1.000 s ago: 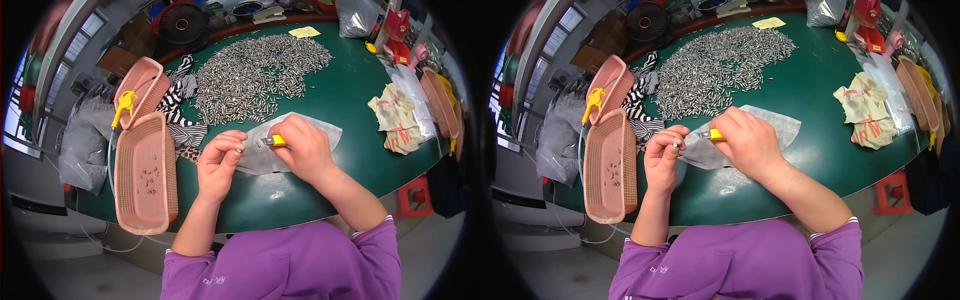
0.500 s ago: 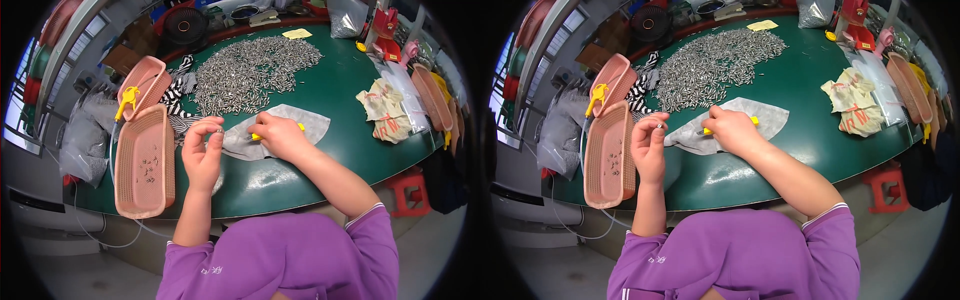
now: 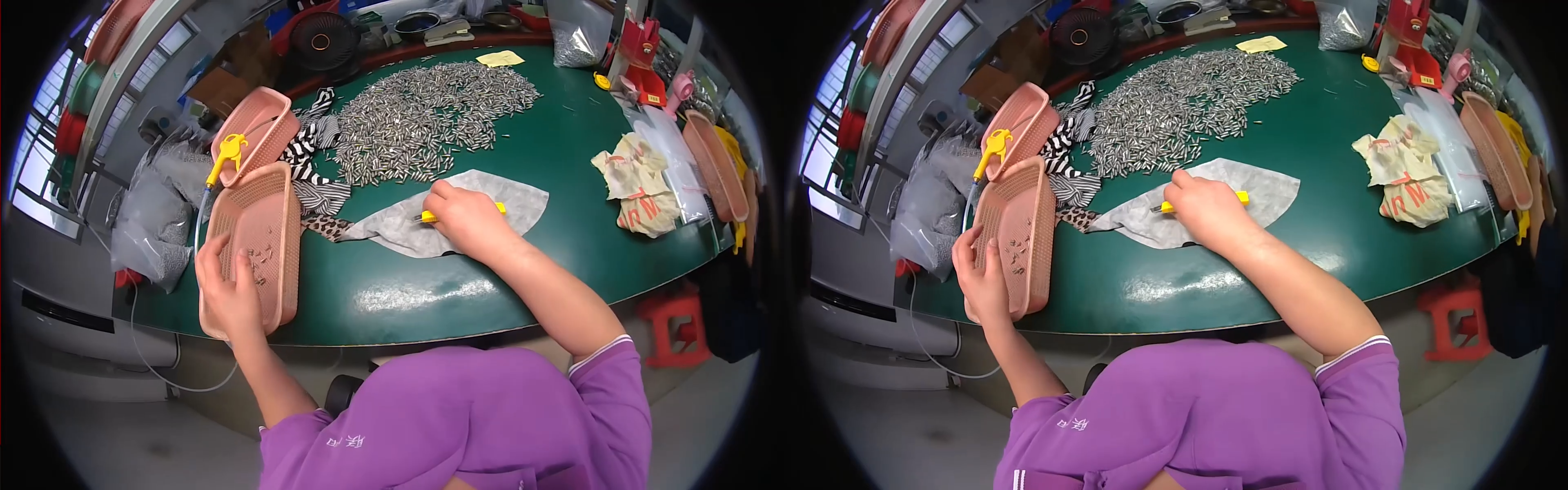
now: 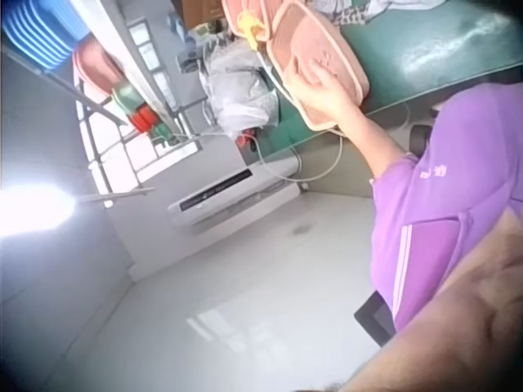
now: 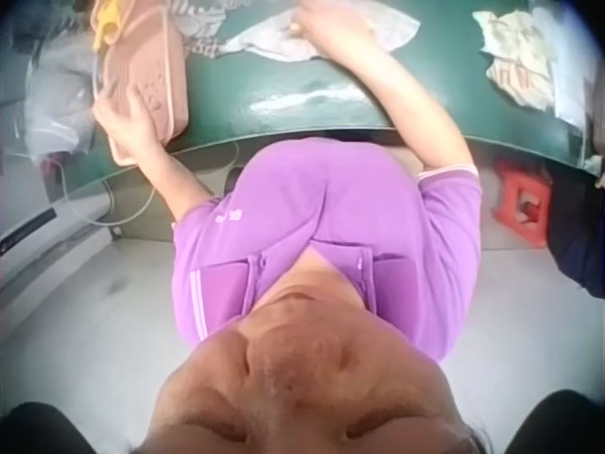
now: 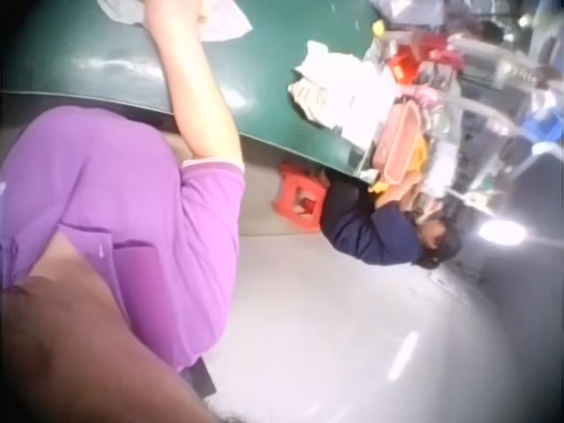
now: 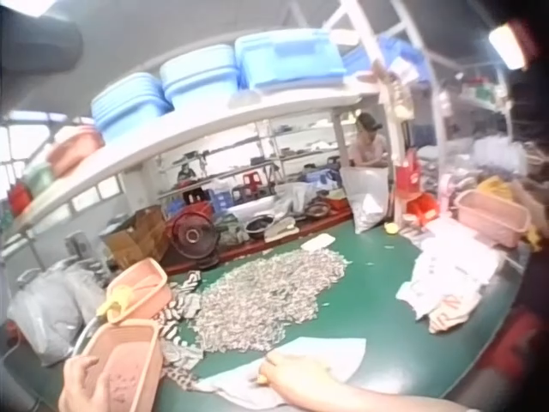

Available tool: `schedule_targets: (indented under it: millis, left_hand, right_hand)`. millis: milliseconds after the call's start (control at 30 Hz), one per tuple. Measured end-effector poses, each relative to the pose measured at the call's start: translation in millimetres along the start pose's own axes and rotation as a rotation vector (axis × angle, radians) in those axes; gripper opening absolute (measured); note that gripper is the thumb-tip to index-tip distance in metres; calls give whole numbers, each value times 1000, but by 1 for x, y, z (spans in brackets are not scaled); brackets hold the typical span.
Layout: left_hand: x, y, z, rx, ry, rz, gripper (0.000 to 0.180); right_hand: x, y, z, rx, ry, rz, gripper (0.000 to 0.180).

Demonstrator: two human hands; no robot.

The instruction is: Assembling small metal and plastic hardware components at a workbench.

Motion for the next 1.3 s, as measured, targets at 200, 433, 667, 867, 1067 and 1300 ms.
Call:
schedule_targets:
  millis: [200,433,667,867,1067,1300]
  left_hand:
    - [77,93,47,36,-567,573,18]
    - [174,98,87,-398,-1218,1101,28]
    - [179,95,96,-455,-1313,1211,20]
    - [166,93,78,-220,-1041,1297,14]
    - [149,101,67,10,-846,1196,16]
    - [145,104,67,122,-770,1107,18]
  right_hand:
    - [-30,-2,-1,101,249,-226,20]
    - [-48,-12,-7,-29,445,-602,9]
    - [-44,-16,-7,-36,407,-675,15]
    - [-66,-19,-10,-7,398,-610,24]
    - [-92,-28,-18,-89,170,-215,29]
    - [-81,-26,-2,-128,340,-284,28]
Point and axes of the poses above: each hand's wrist, its own z-axis away from the middle knuckle, its own x-axis out of the palm, y = z × x, the point moved 8 cm from there along -z, towards the middle knuckle, and after that the axes turned 13 degrees about -x, right-handed, at the moved point
